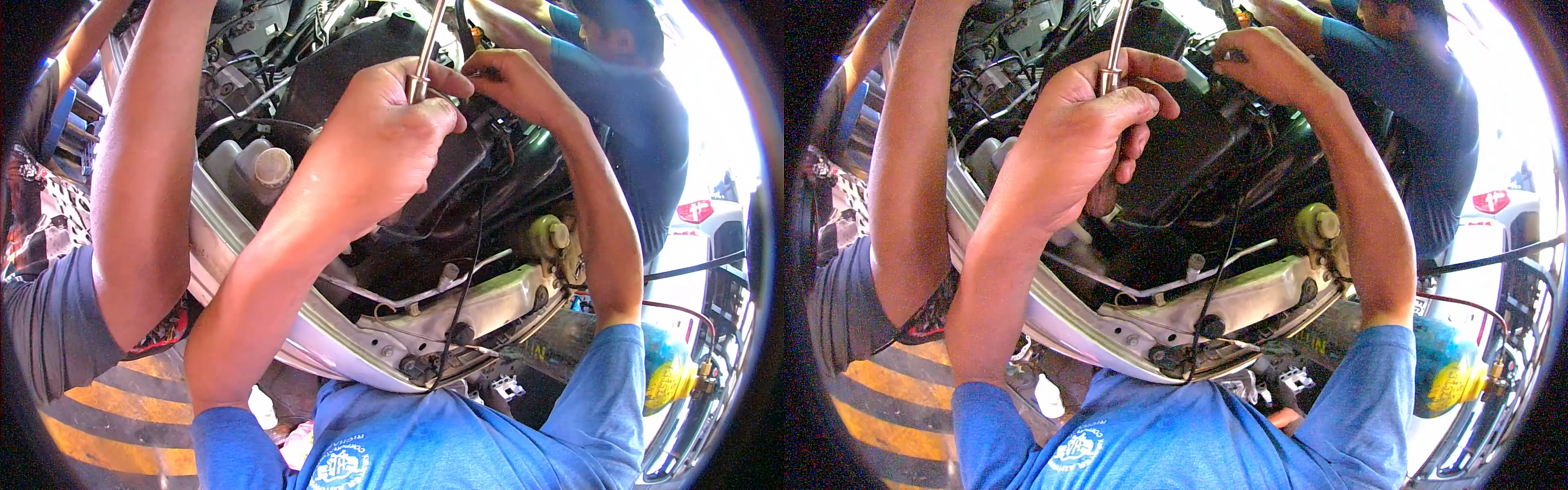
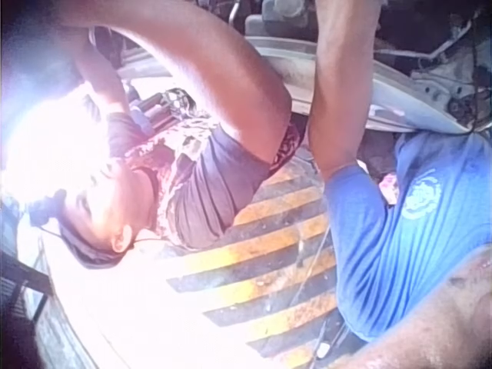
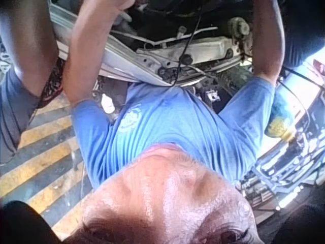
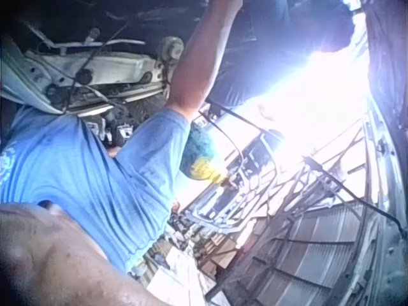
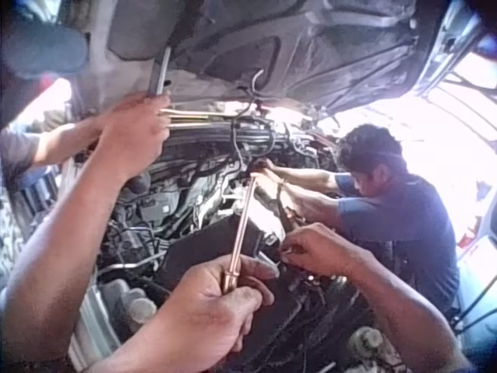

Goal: Repairing or adjusting components within a car engine bay.

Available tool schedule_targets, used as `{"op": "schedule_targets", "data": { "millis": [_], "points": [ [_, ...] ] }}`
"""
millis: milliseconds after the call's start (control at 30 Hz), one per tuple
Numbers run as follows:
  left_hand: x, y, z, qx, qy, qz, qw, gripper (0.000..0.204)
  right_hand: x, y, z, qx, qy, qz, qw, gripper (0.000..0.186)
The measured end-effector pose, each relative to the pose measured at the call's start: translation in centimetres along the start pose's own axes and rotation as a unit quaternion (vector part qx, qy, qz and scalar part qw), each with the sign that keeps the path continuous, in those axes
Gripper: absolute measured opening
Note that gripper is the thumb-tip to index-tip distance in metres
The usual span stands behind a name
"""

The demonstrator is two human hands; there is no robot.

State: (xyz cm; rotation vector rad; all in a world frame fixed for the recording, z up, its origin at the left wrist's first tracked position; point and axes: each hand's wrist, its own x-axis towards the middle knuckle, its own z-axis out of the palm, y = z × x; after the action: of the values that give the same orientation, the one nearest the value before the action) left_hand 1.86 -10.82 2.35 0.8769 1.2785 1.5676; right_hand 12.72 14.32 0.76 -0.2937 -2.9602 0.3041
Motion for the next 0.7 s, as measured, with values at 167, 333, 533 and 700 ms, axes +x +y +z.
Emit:
{"op": "schedule_targets", "data": {
  "millis": [167, 333, 533, 700],
  "points": [
    [-0.03, 0.06, 0.17, 0.004, -0.002, -0.001, 1.0, 0.026, -0.18, 0.21, 0.27, 0.04, 0.005, -0.015, 0.999, 0.022],
    [-0.06, -0.04, 0.0, -0.012, -0.009, 0.001, 1.0, 0.027, -0.26, 0.08, 0.16, 0.012, 0.007, 0.001, 1.0, 0.022],
    [0.06, -0.12, -0.04, -0.012, -0.009, -0.002, 1.0, 0.027, -0.17, 0.0, 0.07, 0.005, 0.009, 0.003, 1.0, 0.023],
    [0.03, -0.05, 0.12, 0.006, 0.003, -0.001, 1.0, 0.027, -0.24, 0.21, 0.15, 0.015, 0.004, 0.022, 1.0, 0.023]
  ]
}}
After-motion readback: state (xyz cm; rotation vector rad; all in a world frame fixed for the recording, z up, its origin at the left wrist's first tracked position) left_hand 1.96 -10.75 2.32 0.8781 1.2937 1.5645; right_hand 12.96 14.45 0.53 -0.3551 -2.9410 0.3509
